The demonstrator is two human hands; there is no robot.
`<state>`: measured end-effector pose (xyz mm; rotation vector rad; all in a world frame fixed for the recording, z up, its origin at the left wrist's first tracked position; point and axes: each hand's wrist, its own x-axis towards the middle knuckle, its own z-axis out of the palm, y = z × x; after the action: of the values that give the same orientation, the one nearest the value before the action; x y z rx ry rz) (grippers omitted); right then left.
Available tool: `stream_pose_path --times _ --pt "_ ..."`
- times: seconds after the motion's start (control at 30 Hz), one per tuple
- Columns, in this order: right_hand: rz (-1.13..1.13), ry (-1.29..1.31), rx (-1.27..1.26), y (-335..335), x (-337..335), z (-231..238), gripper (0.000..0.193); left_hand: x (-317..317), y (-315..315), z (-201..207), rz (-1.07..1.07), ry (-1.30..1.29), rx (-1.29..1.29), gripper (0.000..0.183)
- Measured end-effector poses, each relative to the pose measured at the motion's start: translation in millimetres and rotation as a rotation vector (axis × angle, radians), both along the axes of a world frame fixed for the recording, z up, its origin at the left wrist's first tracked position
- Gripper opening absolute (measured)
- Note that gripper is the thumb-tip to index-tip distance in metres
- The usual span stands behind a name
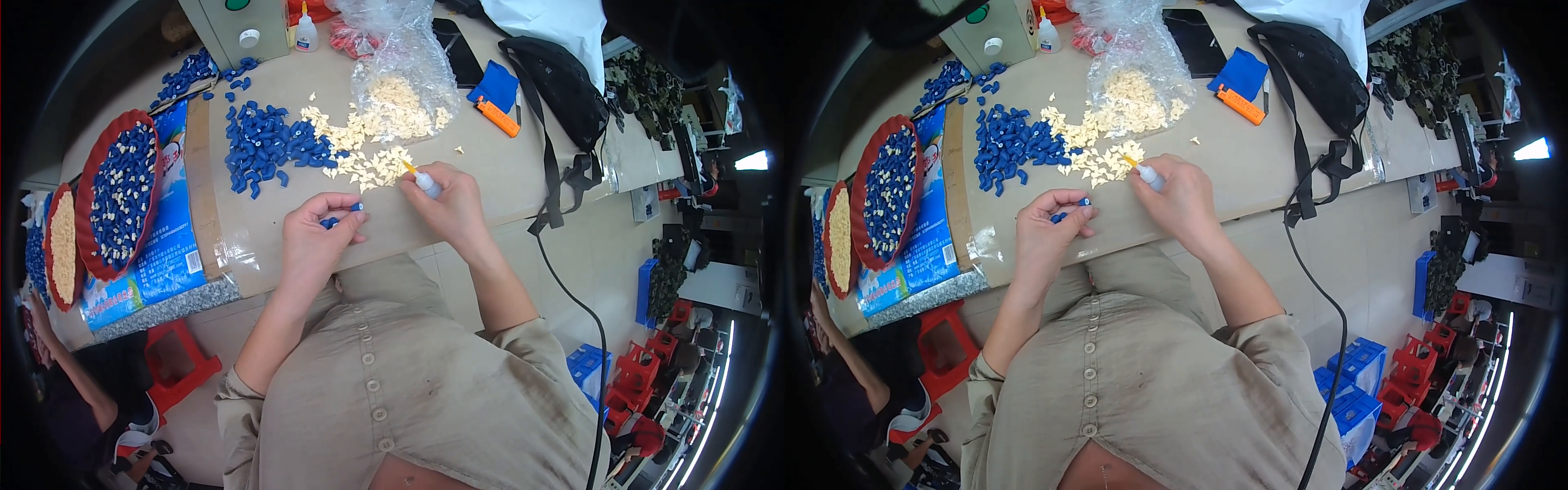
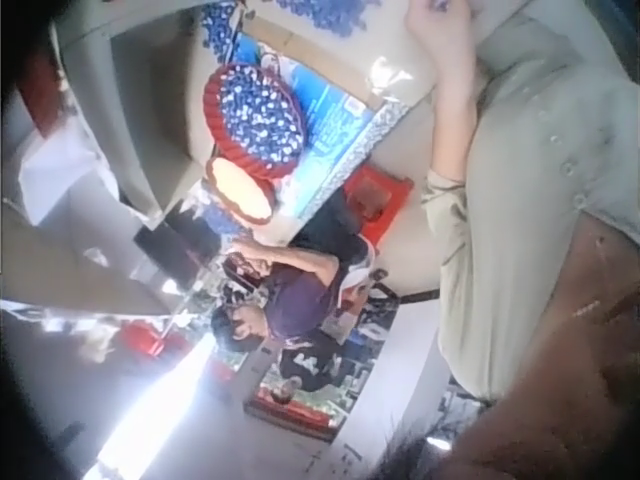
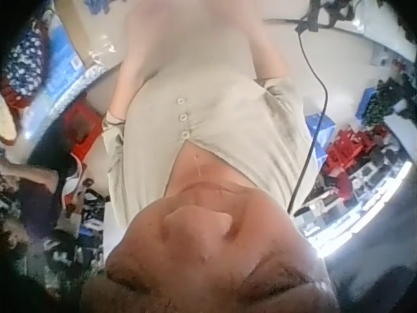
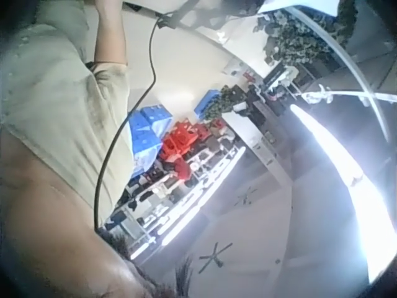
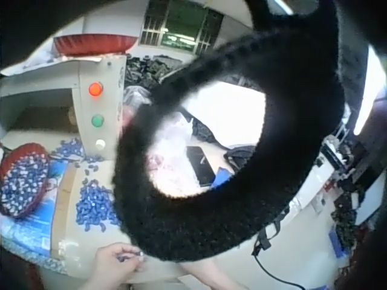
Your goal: The person glues small beige plastic inserts onto blue plastic components by hand, applying glue from a bottle.
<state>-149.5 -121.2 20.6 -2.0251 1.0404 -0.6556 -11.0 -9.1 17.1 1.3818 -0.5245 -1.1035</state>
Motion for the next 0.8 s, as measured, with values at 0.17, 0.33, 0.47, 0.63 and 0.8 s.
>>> stream_pose_path --times 0.17,0.33,0.47,0.63,0.8 --pt "-0.026 0.247 -0.122 4 12 6 0.018 1 2 2 -0.036 0.033 0.015 0.017" --pt "-0.043 0.289 -0.146 9 16 7 0.016 0 3 1 -0.061 -0.038 0.003 0.016" --pt "-0.049 0.265 -0.205 13 18 5 0.015 -1 3 -1 -0.038 -0.046 -0.013 0.016" --pt "-0.019 0.160 -0.159 11 13 4 0.016 -2 5 -3 -0.027 -0.038 -0.043 0.017" --pt "-0.079 0.022 0.052 0 6 -5 0.016 -2 5 -3 -0.021 -0.070 -0.042 0.019"
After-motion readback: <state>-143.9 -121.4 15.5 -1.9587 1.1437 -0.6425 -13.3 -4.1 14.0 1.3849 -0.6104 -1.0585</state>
